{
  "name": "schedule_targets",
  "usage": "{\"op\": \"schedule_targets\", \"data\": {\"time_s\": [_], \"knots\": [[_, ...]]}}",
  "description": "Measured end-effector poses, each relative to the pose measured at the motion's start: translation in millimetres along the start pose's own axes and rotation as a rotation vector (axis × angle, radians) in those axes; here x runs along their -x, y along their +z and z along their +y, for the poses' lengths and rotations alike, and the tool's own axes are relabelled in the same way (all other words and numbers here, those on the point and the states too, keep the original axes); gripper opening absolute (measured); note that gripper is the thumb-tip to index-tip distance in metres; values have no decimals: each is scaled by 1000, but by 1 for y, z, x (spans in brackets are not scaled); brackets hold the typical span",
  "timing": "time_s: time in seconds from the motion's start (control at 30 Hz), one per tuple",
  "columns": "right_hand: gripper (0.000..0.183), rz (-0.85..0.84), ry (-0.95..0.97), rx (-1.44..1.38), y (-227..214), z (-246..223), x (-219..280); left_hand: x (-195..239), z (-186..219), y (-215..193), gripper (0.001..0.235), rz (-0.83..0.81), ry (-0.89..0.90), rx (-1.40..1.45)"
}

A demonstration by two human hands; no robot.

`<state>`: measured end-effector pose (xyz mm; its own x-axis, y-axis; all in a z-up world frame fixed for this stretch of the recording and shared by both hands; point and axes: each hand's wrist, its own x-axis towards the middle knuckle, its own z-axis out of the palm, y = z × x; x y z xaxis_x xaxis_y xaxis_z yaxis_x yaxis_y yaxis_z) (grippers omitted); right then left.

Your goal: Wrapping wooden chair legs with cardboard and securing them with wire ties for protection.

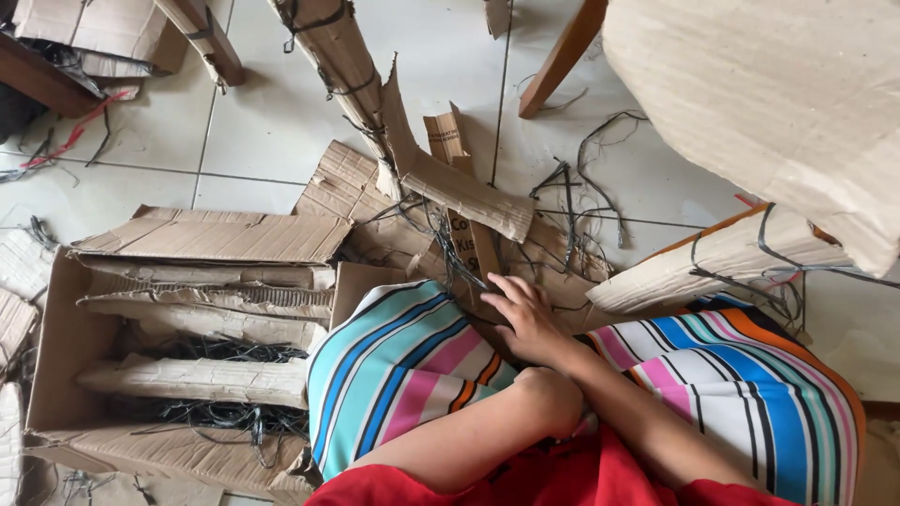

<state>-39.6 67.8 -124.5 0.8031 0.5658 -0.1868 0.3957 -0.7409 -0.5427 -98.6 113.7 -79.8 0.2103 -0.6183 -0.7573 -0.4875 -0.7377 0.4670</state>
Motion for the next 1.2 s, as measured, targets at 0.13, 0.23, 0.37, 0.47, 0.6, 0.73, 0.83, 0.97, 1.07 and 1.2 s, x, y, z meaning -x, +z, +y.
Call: {"op": "schedule_targets", "data": {"time_s": [0.13, 0.23, 0.37, 0.47, 0.6, 0.73, 0.83, 0.97, 1.07, 1.2], "knots": [[64, 132, -22, -102, -9, 1, 7, -21, -10, 14, 44, 74, 17, -13], [40, 414, -88, -359, -55, -14, 23, -32, -21, 23, 44, 154, 37, -37], [18, 662, 33, -437, -106, -26, 61, -12, -33, 6, 53, 279, 31, 10], [21, 760, 101, -331, -121, -18, 86, -15, -50, -10, 55, 392, -37, 117], [31, 773, 202, -356, -168, -41, 128, 29, -36, -39, 52, 720, 54, 345], [23, 764, 274, -515, -168, -18, 168, 52, 3, -57, 76, 662, 399, 1028], [23, 611, 350, -574, -174, -7, 201, 45, 25, -61, 85, 576, 541, 1462], [29, 454, 489, -615, -180, -1, 224, 33, 43, -65, 65, 589, 572, 1725], [29, 397, 550, -577, -191, 6, 224, 15, 44, -62, 54, 601, 527, 1768], [25, 378, 622, -457, -205, 22, 227, -14, 36, -55, 42, 639, 446, 1780]]}}
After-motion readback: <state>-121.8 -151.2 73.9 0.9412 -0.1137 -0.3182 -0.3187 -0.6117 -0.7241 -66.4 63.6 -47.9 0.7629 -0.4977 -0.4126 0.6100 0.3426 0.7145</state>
